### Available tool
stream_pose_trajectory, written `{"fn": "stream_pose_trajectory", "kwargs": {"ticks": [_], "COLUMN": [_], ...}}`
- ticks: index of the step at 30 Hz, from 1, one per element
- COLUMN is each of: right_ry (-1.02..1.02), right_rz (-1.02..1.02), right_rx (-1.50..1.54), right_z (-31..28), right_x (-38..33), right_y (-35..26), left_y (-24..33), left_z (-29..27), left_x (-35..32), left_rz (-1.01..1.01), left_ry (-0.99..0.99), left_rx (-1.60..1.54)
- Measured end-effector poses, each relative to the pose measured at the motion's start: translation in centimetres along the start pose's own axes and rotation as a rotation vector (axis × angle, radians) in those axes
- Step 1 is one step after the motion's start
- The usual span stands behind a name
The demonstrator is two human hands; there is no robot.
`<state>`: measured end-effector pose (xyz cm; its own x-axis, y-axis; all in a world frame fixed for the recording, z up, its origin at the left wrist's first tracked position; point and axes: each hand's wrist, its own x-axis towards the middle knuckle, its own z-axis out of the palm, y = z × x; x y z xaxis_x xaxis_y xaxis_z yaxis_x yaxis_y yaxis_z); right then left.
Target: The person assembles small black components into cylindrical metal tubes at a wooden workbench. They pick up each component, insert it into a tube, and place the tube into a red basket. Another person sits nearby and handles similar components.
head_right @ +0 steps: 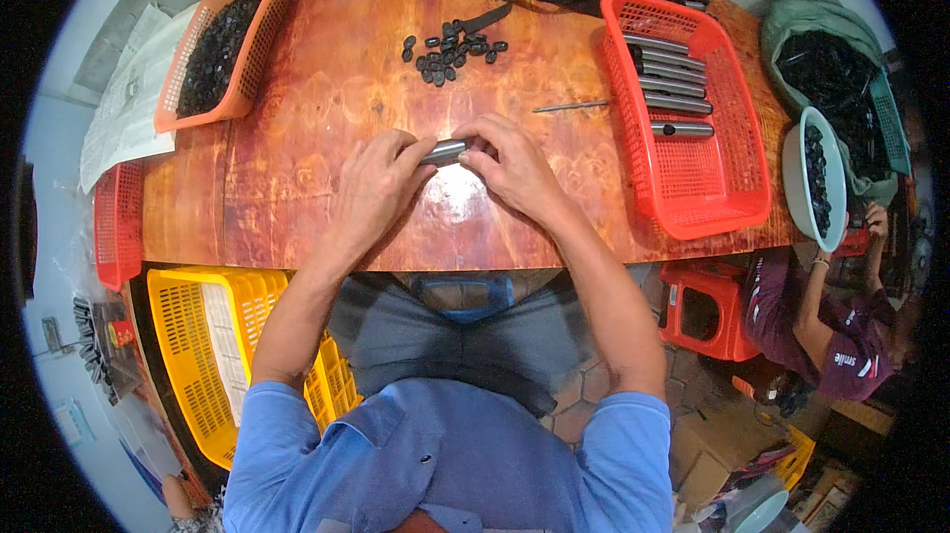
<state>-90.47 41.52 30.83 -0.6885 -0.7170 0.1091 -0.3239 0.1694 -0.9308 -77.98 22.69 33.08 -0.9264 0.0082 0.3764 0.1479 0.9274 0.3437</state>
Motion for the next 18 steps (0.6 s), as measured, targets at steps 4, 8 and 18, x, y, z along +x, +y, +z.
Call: {"fn": "stream_pose_trajectory", "kwargs": {"ticks": [4, 8, 18], "right_ry": [-0.049, 0.043, 0.307], "right_rz": [0.143, 0.062, -0.087], "right_rx": [-0.055, -0.29, -0.674], "right_z": [-0.3, 1.5, 5.0], "right_x": [0.4, 4.2, 6.2], "right_y": [-0.9, -2.2, -0.1], "left_y": [-0.2, -0.5, -1.0], "left_z": [0.3, 0.5, 1.3], "left_x": [0.2, 0.0, 0.0], "left_rz": [0.042, 0.019, 0.004], "left_ry": [0.02, 0.043, 0.045], "left_rx": [0.01, -0.045, -0.072]}}
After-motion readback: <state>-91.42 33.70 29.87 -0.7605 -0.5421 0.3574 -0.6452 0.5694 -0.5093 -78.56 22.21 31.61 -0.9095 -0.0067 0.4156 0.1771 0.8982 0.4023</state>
